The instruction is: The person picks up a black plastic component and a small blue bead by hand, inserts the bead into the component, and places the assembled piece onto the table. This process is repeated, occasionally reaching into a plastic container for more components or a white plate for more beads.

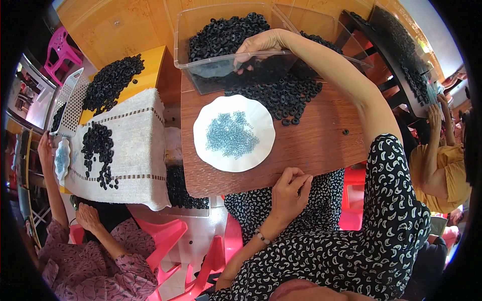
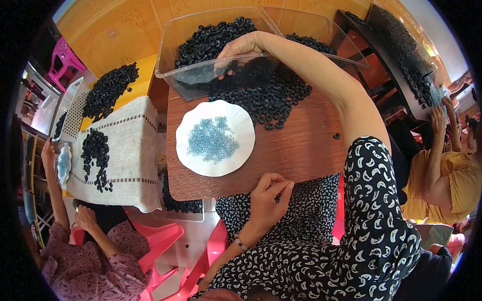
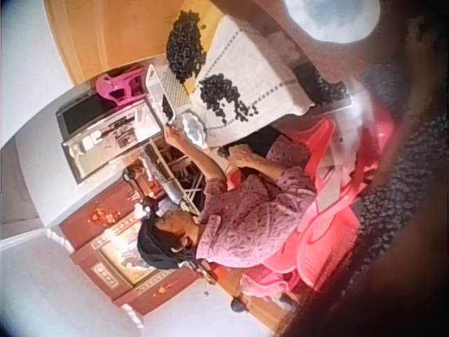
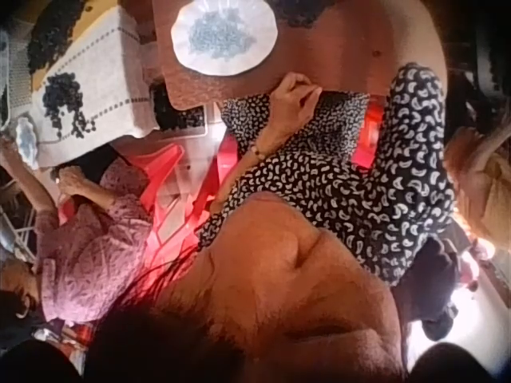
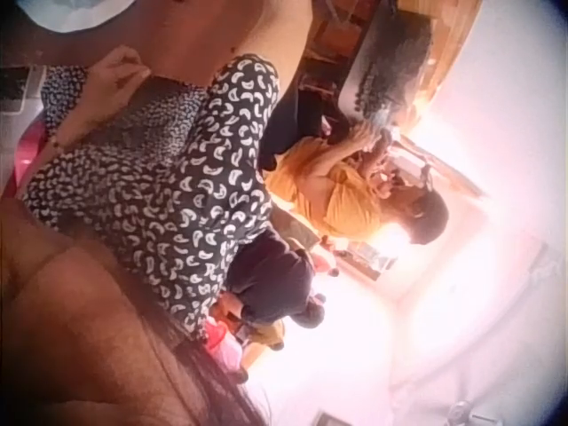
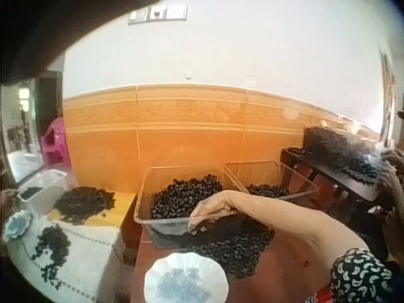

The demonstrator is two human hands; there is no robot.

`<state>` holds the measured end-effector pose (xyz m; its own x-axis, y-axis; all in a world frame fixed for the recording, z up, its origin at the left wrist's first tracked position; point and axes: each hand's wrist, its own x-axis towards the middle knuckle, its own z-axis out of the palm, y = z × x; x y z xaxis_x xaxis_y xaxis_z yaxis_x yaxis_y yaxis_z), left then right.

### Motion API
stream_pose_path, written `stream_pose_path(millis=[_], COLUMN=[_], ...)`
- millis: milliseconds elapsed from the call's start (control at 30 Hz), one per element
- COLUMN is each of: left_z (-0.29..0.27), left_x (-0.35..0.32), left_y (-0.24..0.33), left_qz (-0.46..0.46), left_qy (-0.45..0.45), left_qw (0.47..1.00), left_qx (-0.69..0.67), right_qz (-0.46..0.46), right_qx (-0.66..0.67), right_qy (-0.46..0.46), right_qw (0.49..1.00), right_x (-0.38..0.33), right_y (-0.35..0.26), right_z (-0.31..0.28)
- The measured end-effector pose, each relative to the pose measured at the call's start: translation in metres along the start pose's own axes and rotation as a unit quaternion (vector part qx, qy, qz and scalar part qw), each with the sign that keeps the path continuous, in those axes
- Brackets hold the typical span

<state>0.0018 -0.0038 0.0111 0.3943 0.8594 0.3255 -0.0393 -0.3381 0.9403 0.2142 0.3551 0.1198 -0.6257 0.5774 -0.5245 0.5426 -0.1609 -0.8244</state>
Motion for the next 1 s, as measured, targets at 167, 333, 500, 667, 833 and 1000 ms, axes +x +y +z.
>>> stream_pose_path(millis=[167, 333, 500, 667, 833, 1000], left_z=[0.001, 0.000, -0.001, -0.001, 0.002, 0.001], left_x=[-0.001, 0.000, 0.000, -0.001, -0.002, -0.003], left_y=[-0.002, -0.002, 0.001, -0.001, -0.002, -0.004], left_qz=[0.007, 0.005, 0.009, 0.007, 0.021, 0.017], left_qy=[0.007, 0.000, -0.006, -0.006, -0.010, -0.007], left_qw=[1.000, 1.000, 1.000, 1.000, 0.999, 0.999], left_qx=[-0.003, 0.004, 0.012, 0.015, 0.025, 0.039], right_qz=[0.011, 0.030, 0.113, 0.128, 0.076, 0.042], right_qx=[0.028, 0.027, -0.004, -0.056, -0.077, -0.020], right_qy=[-0.004, 0.011, 0.041, 0.205, 0.262, 0.416], right_qw=[1.000, 0.999, 0.993, 0.969, 0.959, 0.908], right_x=[-0.002, -0.004, -0.005, -0.010, -0.018, -0.025], right_y=[-0.002, -0.009, -0.013, -0.025, -0.014, -0.024], right_z=[0.004, 0.008, 0.005, 0.021, 0.012, 0.018])
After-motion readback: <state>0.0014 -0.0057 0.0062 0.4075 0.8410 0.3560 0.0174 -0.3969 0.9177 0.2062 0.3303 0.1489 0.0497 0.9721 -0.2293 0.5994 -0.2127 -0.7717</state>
